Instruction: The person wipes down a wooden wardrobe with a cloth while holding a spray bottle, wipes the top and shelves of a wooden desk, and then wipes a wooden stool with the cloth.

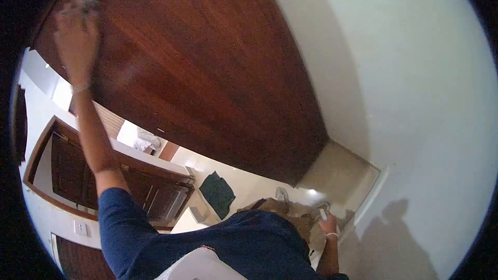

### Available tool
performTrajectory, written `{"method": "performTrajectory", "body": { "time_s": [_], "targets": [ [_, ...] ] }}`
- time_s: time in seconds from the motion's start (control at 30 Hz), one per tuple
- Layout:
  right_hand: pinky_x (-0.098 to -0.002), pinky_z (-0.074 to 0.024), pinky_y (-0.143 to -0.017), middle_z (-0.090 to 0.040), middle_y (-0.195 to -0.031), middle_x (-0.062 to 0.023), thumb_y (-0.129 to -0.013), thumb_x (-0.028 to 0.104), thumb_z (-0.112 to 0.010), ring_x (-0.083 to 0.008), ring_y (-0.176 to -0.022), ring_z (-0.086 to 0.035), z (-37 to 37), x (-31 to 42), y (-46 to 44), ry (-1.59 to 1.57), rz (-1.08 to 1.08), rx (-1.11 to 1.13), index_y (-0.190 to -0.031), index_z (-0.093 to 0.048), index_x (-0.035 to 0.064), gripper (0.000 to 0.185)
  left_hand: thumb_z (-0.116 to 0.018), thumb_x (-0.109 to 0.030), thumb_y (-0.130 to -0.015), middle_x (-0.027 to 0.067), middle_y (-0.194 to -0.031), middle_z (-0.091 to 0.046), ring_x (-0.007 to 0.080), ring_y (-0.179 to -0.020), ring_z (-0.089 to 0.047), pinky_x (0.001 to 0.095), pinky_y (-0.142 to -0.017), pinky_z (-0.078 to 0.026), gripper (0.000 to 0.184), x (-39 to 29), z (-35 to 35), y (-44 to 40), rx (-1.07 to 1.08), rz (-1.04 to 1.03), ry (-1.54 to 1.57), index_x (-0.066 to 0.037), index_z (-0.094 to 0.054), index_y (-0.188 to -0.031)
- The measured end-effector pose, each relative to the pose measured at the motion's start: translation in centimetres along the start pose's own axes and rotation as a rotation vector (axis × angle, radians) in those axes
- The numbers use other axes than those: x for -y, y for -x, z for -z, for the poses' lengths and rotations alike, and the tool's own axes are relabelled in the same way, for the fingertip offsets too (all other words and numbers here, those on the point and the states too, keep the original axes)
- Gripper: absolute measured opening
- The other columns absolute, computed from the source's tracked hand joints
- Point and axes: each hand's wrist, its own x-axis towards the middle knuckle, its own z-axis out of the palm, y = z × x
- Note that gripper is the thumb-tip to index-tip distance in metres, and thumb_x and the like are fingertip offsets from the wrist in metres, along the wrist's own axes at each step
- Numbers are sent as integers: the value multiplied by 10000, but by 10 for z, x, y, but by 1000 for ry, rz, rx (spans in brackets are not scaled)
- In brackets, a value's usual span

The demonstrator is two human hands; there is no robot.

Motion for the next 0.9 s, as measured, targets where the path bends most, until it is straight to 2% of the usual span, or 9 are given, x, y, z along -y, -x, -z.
{"method": "performTrajectory", "body": {
  "time_s": [0.07,0.23,0.43,0.5,0.63,0.73,0.8,0.87,0.9],
  "targets": [
    [-499,-533,-763,-693,-918,-263,-754,188,-700,-445,-853,-687,-1,14,-7,-74,-20,10,-1020,-660,-3,330,-522,-401,-1030,212,-1461,-544,412,-1416,-437,586,-1140,-348,523,70,-45,-28,-239,82,-138,-59,-534,-1425],
    [-513,-525,-767,-683,-897,-258,-739,248,-740,-439,-843,-680,44,82,-10,-272,-153,160,-1026,-664,1,386,-581,-353,-979,192,-1539,-474,395,-1472,-377,571,-1181,-318,583,-43,40,14,261,-143,-205,-38,-500,-1463],
    [-524,-508,-962,-664,-1176,-266,-782,345,-723,-466,-1119,-625,-13,11,12,-93,-76,156,-1280,-641,39,590,-563,-222,-930,137,-1593,-429,290,-1549,-262,492,-1283,-159,537,-208,79,184,399,-606,783,-116,-537,-1456],
    [-535,-485,-1004,-643,-1235,-269,-762,360,-709,-474,-1178,-593,-11,-1,15,-377,-232,310,-1302,-635,47,629,-562,-212,-930,143,-1585,-440,303,-1537,-285,496,-1274,-183,539,-171,53,126,320,-524,656,-104,-534,-1458],
    [-463,-562,-839,-727,-1045,-220,-653,316,-739,-376,-956,-712,12,-7,13,-109,-315,401,-1189,-666,34,611,-536,-198,-979,166,-1581,-430,380,-1484,-363,538,-1206,-296,518,-53,-12,-51,-53,-217,131,-41,-495,-1471],
    [-473,-561,-840,-720,-1041,-236,-656,305,-739,-403,-965,-707,3,-22,11,14,-209,291,-1183,-669,39,594,-427,-265,-1051,221,-1595,-377,352,-1511,-298,492,-1256,-202,538,-38,16,-111,13,-15,155,-34,-417,-1536],
    [-486,-559,-847,-718,-1036,-239,-663,323,-744,-422,-972,-701,13,-2,3,-28,-317,276,-1175,-672,44,587,-454,-291,-1046,202,-1607,-374,341,-1520,-288,476,-1247,-219,537,-68,61,-138,390,-95,328,-48,-444,-1524],
    [-496,-552,-874,-707,-1090,-244,-689,370,-754,-430,-1014,-691,4,-7,11,-62,-288,212,-1207,-664,56,612,-508,-271,-1004,180,-1548,-455,350,-1473,-366,492,-1216,-279,497,-101,20,-112,192,-281,415,-67,-518,-1458],
    [-499,-545,-899,-697,-1147,-248,-710,407,-761,-428,-1051,-683,-25,-33,15,-76,-205,144,-1243,-653,66,642,-548,-238,-966,168,-1484,-538,363,-1421,-450,517,-1189,-330,461,-140,-43,-70,-209,-409,410,-78,-578,-1397]
  ]
}}
